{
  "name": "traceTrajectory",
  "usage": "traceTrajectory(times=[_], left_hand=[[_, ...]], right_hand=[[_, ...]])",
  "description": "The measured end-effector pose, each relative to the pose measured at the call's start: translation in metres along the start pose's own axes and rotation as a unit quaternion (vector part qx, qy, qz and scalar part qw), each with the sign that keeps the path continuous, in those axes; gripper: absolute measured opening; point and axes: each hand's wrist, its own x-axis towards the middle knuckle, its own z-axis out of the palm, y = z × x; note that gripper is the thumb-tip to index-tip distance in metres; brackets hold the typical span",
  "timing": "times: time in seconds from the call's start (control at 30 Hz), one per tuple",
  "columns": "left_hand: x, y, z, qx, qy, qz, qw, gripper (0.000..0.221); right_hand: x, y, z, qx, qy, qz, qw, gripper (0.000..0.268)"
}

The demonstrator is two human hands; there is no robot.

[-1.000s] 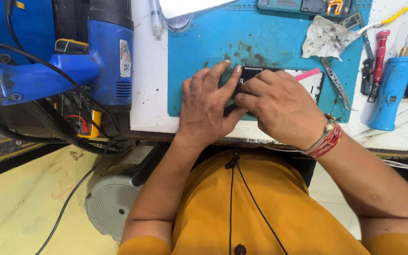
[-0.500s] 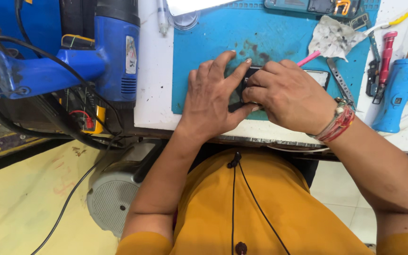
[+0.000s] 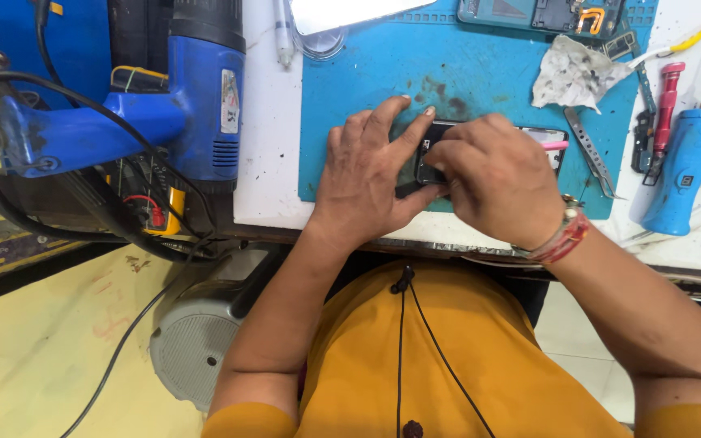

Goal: The person cleans the back of a disassembled smartphone with a white cloth, then uses a pink plastic tool to pry at the edges of a blue smartphone. They apply an anti-static brush to the blue phone's surface and use a heat gun to warm the device, likely to soften adhesive for screen or back cover replacement.

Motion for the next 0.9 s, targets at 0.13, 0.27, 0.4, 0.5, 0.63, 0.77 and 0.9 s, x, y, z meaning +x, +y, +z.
traceTrajectory(times=[0.13, 0.27, 0.4, 0.5, 0.63, 0.77, 0.9], left_hand=[[-0.002, 0.0, 0.001, -0.002, -0.007, -0.007, 1.0, 0.088], [-0.001, -0.001, 0.003, 0.003, -0.008, -0.001, 1.0, 0.088], [-0.002, -0.002, 0.004, 0.012, 0.011, 0.015, 1.0, 0.087], [-0.002, -0.001, 0.005, -0.008, -0.002, -0.001, 1.0, 0.086], [-0.002, -0.001, 0.003, -0.005, 0.004, 0.003, 1.0, 0.086], [-0.003, -0.001, 0.003, 0.005, 0.005, 0.005, 1.0, 0.087], [-0.002, 0.0, 0.002, -0.003, 0.006, 0.007, 1.0, 0.087]], right_hand=[[-0.004, 0.0, -0.006, 0.007, -0.033, 0.01, 0.999, 0.022], [-0.001, -0.005, -0.001, 0.0, -0.052, -0.007, 0.999, 0.024], [0.006, 0.004, -0.008, 0.015, -0.123, -0.037, 0.992, 0.028], [0.012, 0.014, -0.013, 0.022, -0.156, -0.062, 0.986, 0.026], [0.011, 0.01, -0.003, 0.001, -0.115, -0.064, 0.991, 0.027], [0.002, 0.003, 0.005, 0.007, -0.071, -0.016, 0.997, 0.022], [0.001, 0.005, 0.0, 0.015, -0.089, -0.043, 0.995, 0.023]])
